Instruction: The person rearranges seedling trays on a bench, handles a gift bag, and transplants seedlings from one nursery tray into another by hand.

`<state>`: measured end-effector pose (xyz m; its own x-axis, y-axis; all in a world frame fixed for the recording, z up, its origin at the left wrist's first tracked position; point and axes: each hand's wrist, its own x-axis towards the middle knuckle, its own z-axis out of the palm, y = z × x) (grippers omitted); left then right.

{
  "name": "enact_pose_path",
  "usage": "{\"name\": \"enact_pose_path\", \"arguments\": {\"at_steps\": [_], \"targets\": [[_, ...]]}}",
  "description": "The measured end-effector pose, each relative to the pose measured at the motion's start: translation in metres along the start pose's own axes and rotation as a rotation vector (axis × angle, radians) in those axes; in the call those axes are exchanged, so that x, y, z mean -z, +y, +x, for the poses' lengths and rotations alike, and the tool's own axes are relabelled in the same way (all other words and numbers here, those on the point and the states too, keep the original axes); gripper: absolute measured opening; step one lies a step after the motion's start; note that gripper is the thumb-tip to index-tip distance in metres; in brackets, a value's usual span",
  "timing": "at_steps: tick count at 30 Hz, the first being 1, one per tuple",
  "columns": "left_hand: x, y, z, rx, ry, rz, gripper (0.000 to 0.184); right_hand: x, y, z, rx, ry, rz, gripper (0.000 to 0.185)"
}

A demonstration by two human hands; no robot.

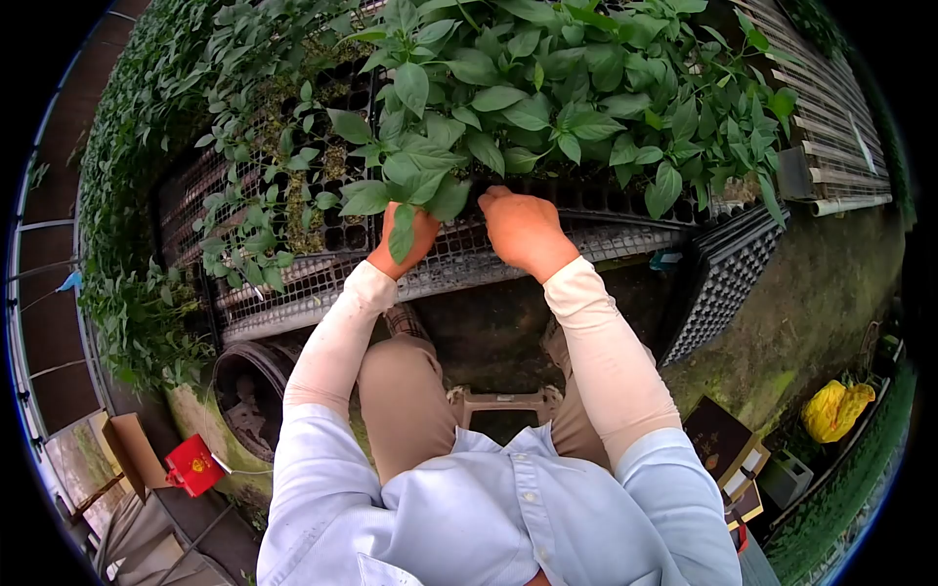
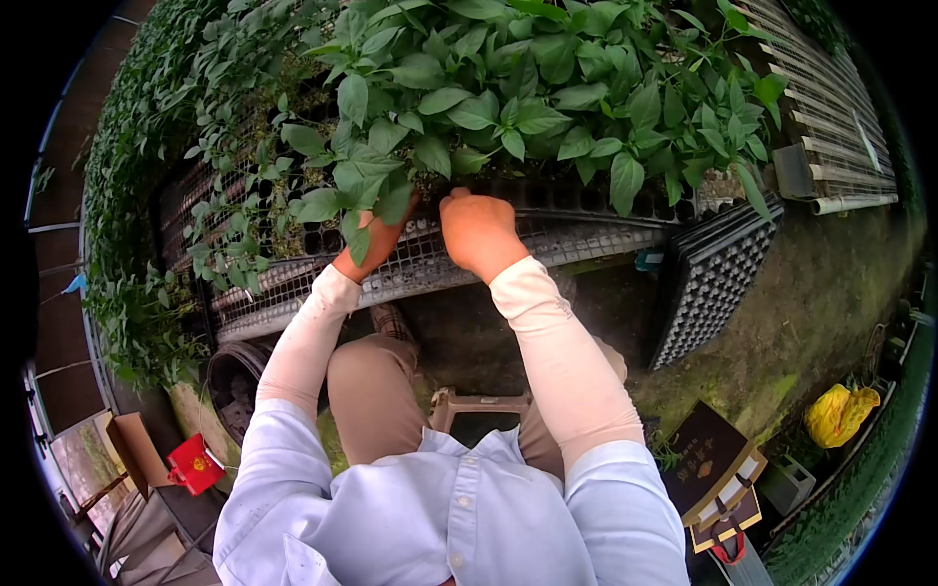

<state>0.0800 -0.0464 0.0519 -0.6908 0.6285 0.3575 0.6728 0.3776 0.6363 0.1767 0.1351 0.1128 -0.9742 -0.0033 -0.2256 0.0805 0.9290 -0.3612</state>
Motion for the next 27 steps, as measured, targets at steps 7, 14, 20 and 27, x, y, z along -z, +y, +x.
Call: {"name": "enact_pose_path", "arguments": {"at_steps": [7, 14, 20, 27], "targets": [[0.007, 0.003, 0.005, 0.201, -0.03, -0.184, 0.017, 0.001, 0.0, 0.004, -0.005, -0.08, 0.01, 0.035], [-0.002, -0.027, -0.007, -0.119, -0.241, 0.111, 0.023, -0.003, -0.005, 0.005, 0.03, -0.049, 0.004, 0.042], [-0.02, -0.055, -0.006, -0.206, -0.151, 0.193, 0.03, -0.015, -0.008, 0.015, 0.058, -0.049, -0.02, 0.03], [-0.017, -0.018, 0.025, -0.037, -0.244, 0.223, 0.03, -0.033, -0.001, 0.031, 0.056, -0.182, 0.057, 0.049]]}}
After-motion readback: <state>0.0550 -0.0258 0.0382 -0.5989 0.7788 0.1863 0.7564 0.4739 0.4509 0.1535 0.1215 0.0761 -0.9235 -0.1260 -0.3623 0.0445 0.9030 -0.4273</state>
